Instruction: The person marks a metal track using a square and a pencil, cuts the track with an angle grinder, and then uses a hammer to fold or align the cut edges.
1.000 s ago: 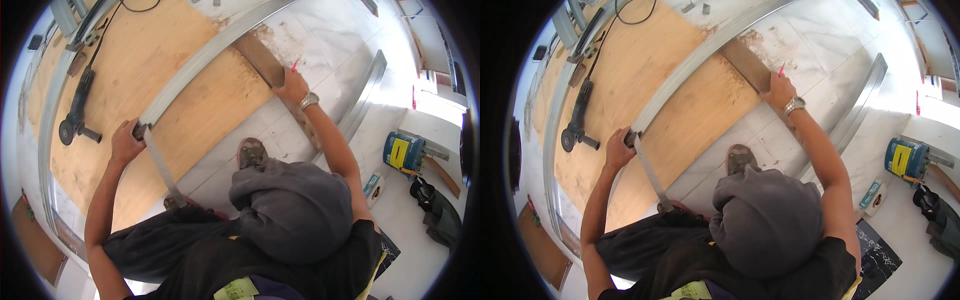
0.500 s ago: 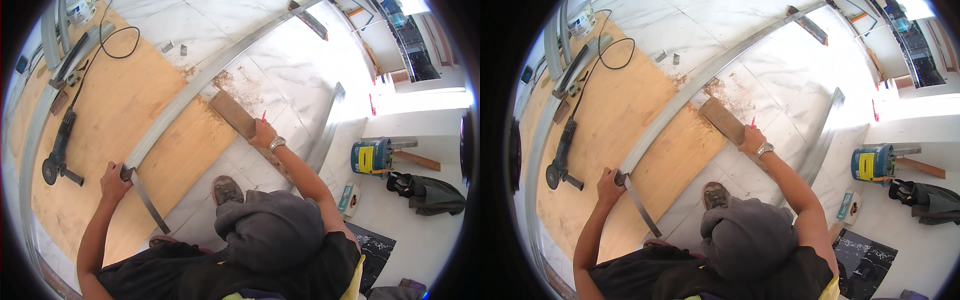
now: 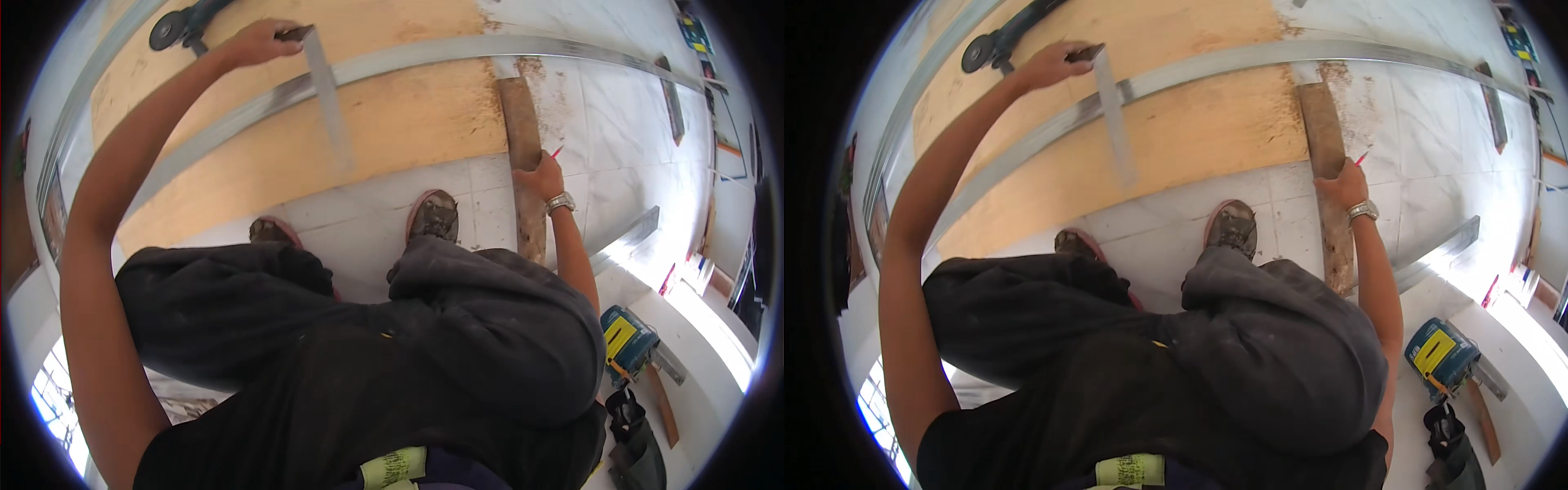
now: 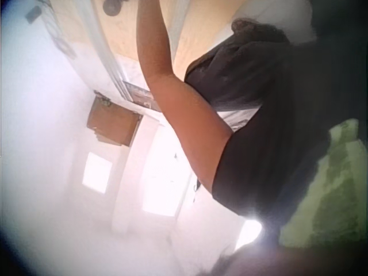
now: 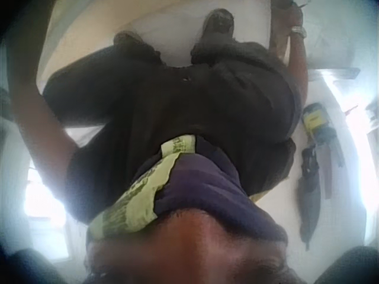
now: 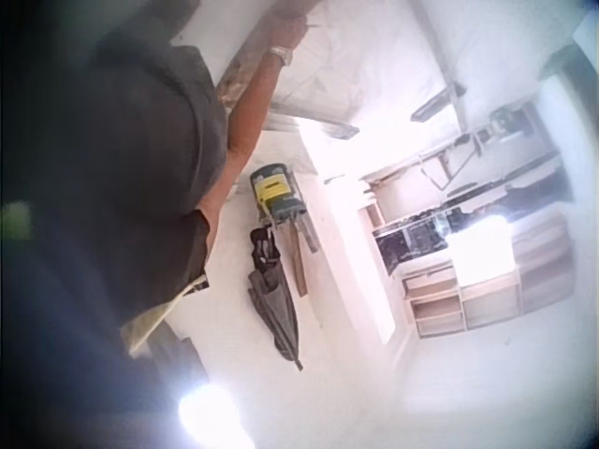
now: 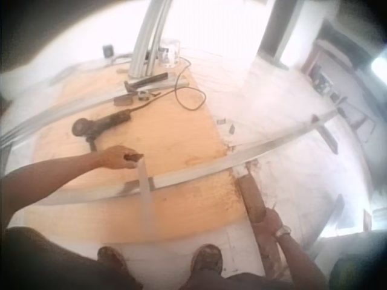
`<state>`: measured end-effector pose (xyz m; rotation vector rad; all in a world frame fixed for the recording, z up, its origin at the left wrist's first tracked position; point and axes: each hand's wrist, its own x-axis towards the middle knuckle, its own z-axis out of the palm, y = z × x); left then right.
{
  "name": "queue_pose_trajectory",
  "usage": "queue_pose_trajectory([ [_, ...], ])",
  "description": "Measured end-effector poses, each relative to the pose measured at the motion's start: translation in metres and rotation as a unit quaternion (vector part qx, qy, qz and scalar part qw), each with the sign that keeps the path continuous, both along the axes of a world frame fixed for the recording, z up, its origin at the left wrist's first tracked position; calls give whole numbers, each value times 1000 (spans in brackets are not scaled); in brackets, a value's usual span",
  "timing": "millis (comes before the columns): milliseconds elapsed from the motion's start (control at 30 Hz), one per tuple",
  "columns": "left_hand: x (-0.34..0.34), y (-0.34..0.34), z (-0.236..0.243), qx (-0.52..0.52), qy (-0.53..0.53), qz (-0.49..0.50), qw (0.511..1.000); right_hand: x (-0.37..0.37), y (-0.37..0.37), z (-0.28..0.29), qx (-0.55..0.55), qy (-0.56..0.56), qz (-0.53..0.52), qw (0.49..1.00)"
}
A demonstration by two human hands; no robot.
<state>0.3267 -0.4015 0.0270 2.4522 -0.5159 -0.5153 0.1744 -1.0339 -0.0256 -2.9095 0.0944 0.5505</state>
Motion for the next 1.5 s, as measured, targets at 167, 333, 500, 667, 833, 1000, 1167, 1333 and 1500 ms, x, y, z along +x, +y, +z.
queue_pose_trajectory([
  [167, 3, -29, -4, -15, 52, 41, 998, -7, 10, -1, -4, 18, -33, 999],
  [333, 15, -66, -41, -33, 16, 13, 999, -25, 10, 7, 96, -153, -38, 983],
  [500, 8, -95, -63, -38, -3, 121, 992, -24, 25, 53, 251, -180, -114, 944],
  [667, -26, -117, -76, -96, -41, 187, 977, -16, 87, 71, 326, -74, 25, 942],
  [833, -28, -118, -90, -80, -175, 191, 963, -8, 152, 57, 122, -8, 328, 937],
  [1000, -29, -115, -100, -103, -163, 174, 966, 8, 191, 60, 35, -4, 465, 885],
  [1167, -33, -118, -94, -104, -181, 179, 961, 29, 205, 79, 23, -41, 448, 893],
  [1333, -33, -124, -92, -81, -156, 198, 964, 32, 206, 84, 70, -47, 420, 904],
  [1500, -34, -123, -91, -117, -154, 213, 958, 23, 212, 91, 137, -39, 403, 904],
])
